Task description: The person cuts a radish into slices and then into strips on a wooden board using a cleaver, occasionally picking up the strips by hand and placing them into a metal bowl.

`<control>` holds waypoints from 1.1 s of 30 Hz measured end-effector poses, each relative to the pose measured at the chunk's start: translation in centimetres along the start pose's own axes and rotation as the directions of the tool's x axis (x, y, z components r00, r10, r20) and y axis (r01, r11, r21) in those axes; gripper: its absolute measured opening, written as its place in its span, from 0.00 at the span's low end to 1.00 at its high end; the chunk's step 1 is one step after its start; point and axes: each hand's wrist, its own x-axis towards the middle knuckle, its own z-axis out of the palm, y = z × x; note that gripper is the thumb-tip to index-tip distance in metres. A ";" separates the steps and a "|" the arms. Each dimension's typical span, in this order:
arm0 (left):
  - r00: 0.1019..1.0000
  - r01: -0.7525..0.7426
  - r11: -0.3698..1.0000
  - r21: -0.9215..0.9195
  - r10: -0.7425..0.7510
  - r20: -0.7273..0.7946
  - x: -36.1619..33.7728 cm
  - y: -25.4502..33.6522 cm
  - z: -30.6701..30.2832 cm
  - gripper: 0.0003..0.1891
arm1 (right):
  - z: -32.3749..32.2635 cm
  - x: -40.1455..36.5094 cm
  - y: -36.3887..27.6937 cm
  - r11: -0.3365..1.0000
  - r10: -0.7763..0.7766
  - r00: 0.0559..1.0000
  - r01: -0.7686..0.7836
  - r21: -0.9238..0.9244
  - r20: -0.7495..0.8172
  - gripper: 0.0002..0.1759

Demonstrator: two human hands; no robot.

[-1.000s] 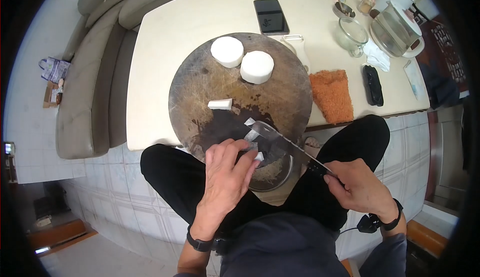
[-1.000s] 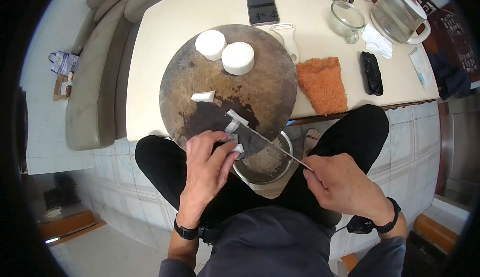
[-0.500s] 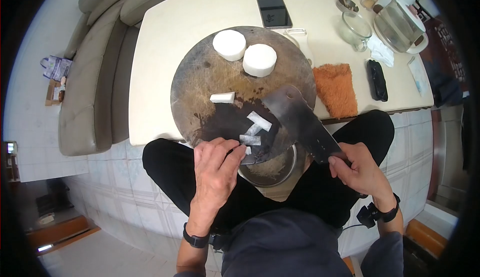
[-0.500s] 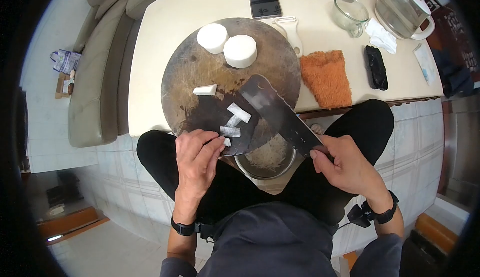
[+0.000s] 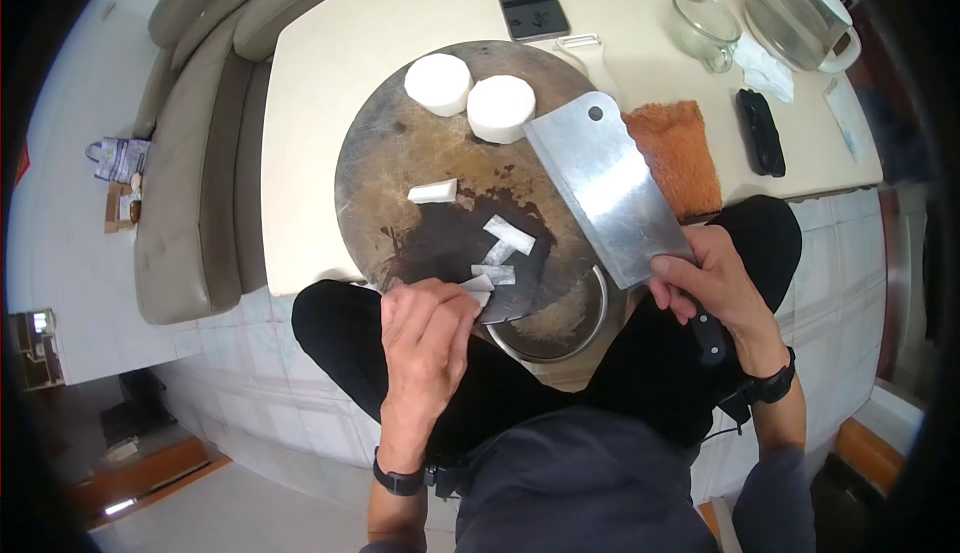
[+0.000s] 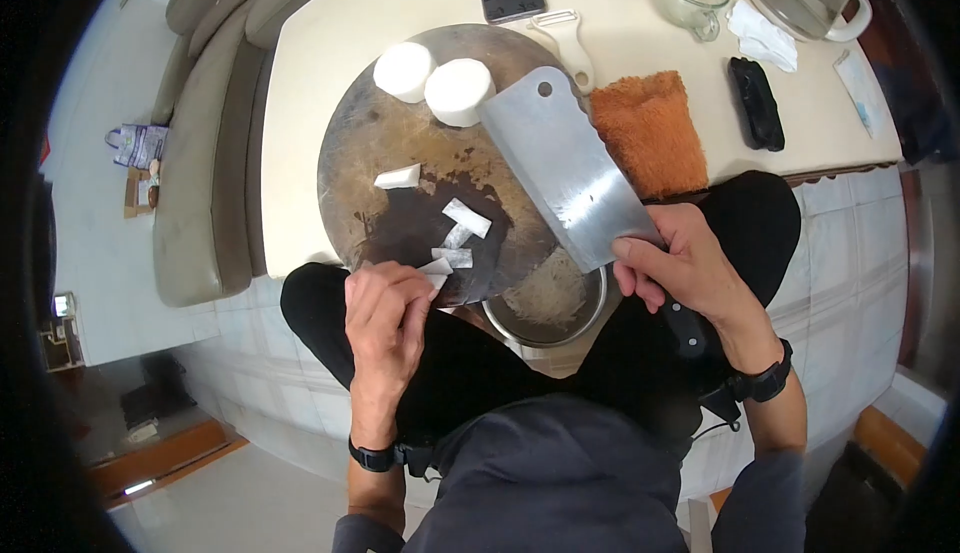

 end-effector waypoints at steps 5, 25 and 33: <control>0.995 -0.100 0.994 0.042 0.101 -0.025 -1.1 0.8 0.2 0.15 | 0.0 0.0 0.2 1.000 0.000 1.000 0.000 0.011 -0.004 0.11; 0.946 0.323 0.943 -0.075 -0.320 0.058 0.6 1.4 0.6 0.07 | 0.1 0.2 0.5 1.000 -0.016 1.000 0.016 0.027 0.012 0.12; 0.949 0.307 0.937 -0.164 -0.291 0.118 1.0 0.9 0.5 0.07 | 0.1 0.3 0.6 1.000 -0.011 1.000 0.010 0.024 0.015 0.12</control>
